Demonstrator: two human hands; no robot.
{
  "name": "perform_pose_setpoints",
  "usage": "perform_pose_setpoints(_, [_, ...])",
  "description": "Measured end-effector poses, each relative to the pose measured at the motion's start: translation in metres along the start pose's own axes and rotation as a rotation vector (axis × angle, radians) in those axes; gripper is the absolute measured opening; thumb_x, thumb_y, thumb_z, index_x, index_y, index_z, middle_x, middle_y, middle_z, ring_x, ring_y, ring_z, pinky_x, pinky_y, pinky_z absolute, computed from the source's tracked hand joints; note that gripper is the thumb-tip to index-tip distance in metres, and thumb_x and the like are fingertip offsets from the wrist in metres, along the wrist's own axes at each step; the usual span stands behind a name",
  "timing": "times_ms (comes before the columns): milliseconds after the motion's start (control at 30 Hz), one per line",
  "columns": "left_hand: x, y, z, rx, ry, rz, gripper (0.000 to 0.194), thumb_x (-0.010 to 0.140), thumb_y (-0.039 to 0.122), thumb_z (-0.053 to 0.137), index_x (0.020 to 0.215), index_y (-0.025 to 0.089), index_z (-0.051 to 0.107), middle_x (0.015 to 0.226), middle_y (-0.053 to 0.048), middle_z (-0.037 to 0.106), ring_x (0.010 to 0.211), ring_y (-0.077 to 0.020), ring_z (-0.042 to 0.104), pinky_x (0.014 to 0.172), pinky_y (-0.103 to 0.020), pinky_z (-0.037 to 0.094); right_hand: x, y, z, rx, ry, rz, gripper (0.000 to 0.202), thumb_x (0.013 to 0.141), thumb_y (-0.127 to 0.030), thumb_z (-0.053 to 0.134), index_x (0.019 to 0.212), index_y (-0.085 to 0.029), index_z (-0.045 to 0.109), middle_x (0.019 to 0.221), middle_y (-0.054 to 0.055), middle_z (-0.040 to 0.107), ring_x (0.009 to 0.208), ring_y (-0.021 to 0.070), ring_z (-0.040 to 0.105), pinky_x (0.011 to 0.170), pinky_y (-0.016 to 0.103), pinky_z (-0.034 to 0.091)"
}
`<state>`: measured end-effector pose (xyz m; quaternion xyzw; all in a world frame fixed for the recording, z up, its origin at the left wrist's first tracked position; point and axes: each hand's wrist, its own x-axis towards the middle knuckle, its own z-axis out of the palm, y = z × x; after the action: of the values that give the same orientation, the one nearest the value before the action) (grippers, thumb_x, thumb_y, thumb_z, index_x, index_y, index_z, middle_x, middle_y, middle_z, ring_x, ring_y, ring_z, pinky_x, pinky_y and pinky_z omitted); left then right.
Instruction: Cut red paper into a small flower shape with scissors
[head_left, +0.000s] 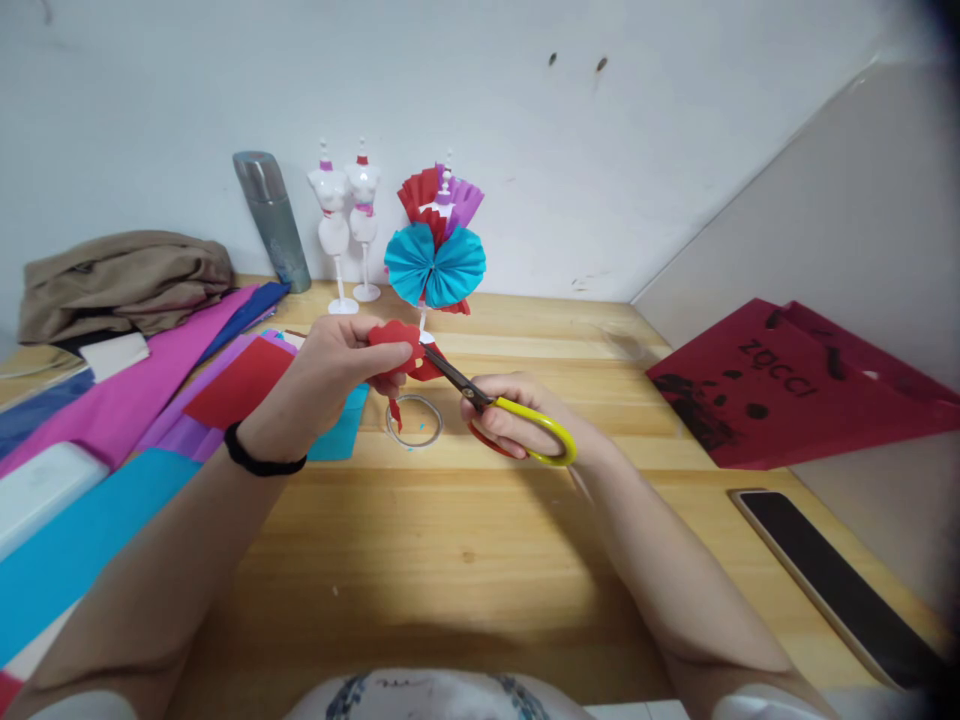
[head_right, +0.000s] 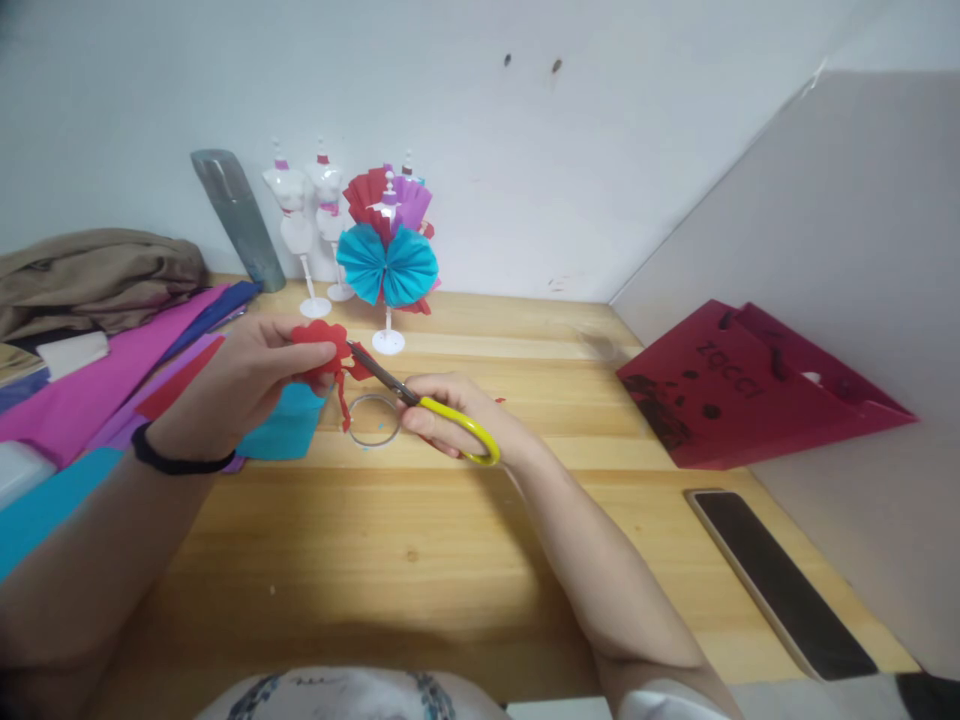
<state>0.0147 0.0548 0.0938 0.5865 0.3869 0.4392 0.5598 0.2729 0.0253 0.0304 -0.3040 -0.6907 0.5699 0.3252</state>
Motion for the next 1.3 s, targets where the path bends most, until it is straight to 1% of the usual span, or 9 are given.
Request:
perform_pose_setpoints(300, [0.001,-0.002,-0.002,-0.012,0.025,0.001,0.021,0.066,0.032,0.088,0.063,0.017,0.074,0.058,-0.001,0.069,0.051,-0.011,0.059,0.052,-0.023,0.051,0.002,-0.007,0.004,-0.011,0.024,0.015,0.057,0.096,-0.077,0.074,0.089,-0.021,0.062,0.053,-0.012,0.046,0.038,0.0056,0.033,0.039,0.021,0.025])
perform_pose_setpoints(533, [0.001,-0.003,0.0,-0.042,0.02,-0.015,0.024,0.065,0.034,0.089,0.062,0.016,0.073,0.059,-0.002,0.069,0.052,-0.0113,0.06,0.052,-0.023,0.05,0.009,0.002,0.005,0.056,0.16,-0.026,0.059,0.093,-0.082,0.072,0.096,-0.024,0.06,0.046,-0.013,0.045,0.034,0.0084,0.032,0.037,0.023,0.025])
perform_pose_setpoints(700, [-0.001,0.0,0.003,-0.082,0.027,-0.003,0.024,0.064,0.034,0.089,0.064,0.016,0.074,0.06,-0.002,0.068,0.054,-0.0114,0.06,0.053,-0.023,0.05,0.011,0.002,0.005,0.009,0.227,0.046,0.056,0.092,-0.078,0.072,0.091,-0.024,0.059,0.048,-0.012,0.045,0.035,0.0087,0.033,0.038,0.024,0.025])
perform_pose_setpoints(800, [-0.002,0.002,0.003,-0.085,0.019,0.0,0.027,0.063,0.035,0.092,0.063,0.016,0.073,0.06,-0.002,0.068,0.055,-0.0116,0.059,0.053,-0.023,0.05,0.013,0.002,0.002,-0.139,0.263,0.101,0.054,0.09,-0.075,0.075,0.088,-0.024,0.06,0.054,-0.01,0.048,0.041,0.0098,0.039,0.044,0.025,0.03])
perform_pose_setpoints(900, [-0.003,0.003,0.001,-0.086,0.032,0.002,0.026,0.063,0.035,0.092,0.065,0.015,0.074,0.061,-0.002,0.069,0.054,-0.0116,0.06,0.054,-0.024,0.052,0.017,0.005,-0.003,-0.497,0.288,0.207,0.049,0.088,-0.065,0.081,0.079,-0.022,0.06,0.062,-0.004,0.056,0.054,0.0132,0.05,0.054,0.028,0.034])
perform_pose_setpoints(967, [-0.004,0.003,-0.001,-0.079,0.039,0.007,0.026,0.066,0.035,0.091,0.065,0.015,0.074,0.062,-0.002,0.07,0.054,-0.0116,0.06,0.055,-0.024,0.053,0.021,0.008,-0.007,-0.8,0.297,0.359,0.04,0.092,-0.054,0.082,0.078,-0.021,0.062,0.068,0.001,0.064,0.062,0.0166,0.056,0.059,0.03,0.033])
perform_pose_setpoints(1067, [-0.004,0.003,-0.002,-0.059,0.021,0.004,0.026,0.068,0.035,0.091,0.066,0.016,0.073,0.063,-0.002,0.07,0.056,-0.0122,0.061,0.057,-0.025,0.056,0.026,0.011,-0.009,-1.089,0.257,0.601,0.028,0.099,-0.046,0.079,0.096,-0.018,0.074,0.089,0.012,0.08,0.079,0.0248,0.072,0.062,0.032,0.036])
perform_pose_setpoints(1167, [-0.004,0.003,-0.002,-0.053,0.0,-0.01,0.027,0.067,0.035,0.092,0.064,0.017,0.072,0.063,-0.002,0.07,0.056,-0.0123,0.061,0.057,-0.025,0.056,0.029,0.013,-0.007,-1.175,0.176,0.742,0.029,0.102,-0.042,0.078,0.112,-0.015,0.08,0.108,0.021,0.085,0.1,0.0335,0.081,0.067,0.034,0.041])
perform_pose_setpoints(1300, [-0.004,0.004,-0.001,-0.049,-0.007,-0.005,0.027,0.068,0.036,0.091,0.065,0.016,0.072,0.062,-0.002,0.069,0.056,-0.012,0.06,0.057,-0.024,0.054,0.03,0.016,-0.001,-1.183,0.095,0.754,0.036,0.1,-0.038,0.077,0.127,-0.015,0.079,0.123,0.024,0.085,0.114,0.0387,0.082,0.078,0.036,0.051])
